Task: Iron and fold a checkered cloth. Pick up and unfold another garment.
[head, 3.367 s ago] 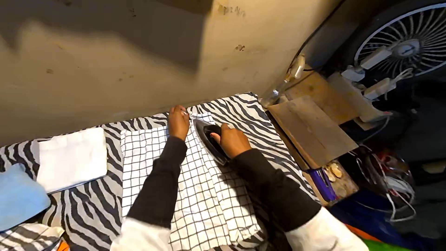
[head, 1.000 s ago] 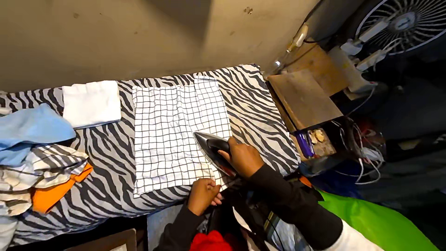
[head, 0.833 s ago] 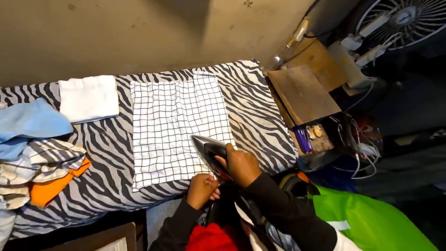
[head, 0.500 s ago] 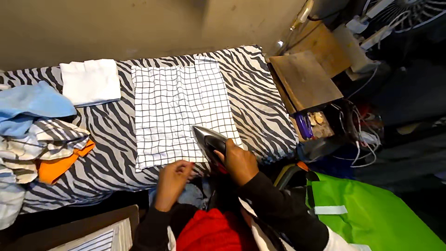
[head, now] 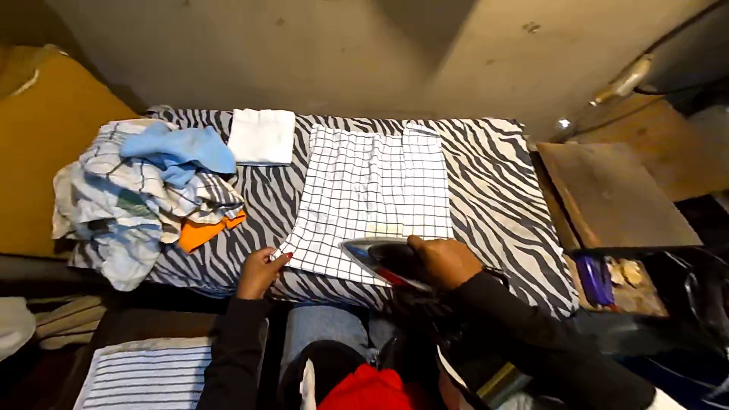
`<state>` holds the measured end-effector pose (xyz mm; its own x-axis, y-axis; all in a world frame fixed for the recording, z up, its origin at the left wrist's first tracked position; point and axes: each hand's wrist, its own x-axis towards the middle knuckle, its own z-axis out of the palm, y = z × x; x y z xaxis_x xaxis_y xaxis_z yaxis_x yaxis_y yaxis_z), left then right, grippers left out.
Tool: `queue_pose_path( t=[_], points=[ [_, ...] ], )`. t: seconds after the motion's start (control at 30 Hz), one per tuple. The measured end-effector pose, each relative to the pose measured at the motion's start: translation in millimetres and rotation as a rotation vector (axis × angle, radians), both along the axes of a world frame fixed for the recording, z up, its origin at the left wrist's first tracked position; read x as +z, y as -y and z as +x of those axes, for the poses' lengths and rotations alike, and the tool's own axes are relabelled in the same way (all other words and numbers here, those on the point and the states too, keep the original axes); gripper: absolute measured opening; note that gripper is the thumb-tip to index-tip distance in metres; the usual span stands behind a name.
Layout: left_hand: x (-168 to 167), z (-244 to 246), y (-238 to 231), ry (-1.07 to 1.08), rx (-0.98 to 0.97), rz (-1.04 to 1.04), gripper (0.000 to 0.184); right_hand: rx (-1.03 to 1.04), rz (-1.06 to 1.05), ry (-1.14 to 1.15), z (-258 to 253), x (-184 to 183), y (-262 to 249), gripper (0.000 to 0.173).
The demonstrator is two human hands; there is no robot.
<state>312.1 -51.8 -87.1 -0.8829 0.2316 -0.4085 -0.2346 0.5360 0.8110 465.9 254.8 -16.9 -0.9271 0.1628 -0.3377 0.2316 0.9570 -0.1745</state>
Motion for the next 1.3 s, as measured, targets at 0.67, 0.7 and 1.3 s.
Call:
queue_pose_path(
  t=[0.67, 0.7, 1.3],
  points=[
    [-20.2, 36.5, 33.3, -0.118, 0.215, 0.002, 0.015, 0.095, 0.002, 0.017, -192.6, 7.6, 78.0, 0.025],
    [-20.5, 37.5, 35.9, -0.125, 0.201, 0.011, 0.014, 0.135, -0.014, 0.041, -187.5, 6.6, 85.5, 0.026],
    [18.3, 70.2, -141.4, -0.695, -0.594, 0.200, 0.022, -0.481, 0.122, -0.087, -69.3, 74.0, -75.2, 0.053]
  ],
)
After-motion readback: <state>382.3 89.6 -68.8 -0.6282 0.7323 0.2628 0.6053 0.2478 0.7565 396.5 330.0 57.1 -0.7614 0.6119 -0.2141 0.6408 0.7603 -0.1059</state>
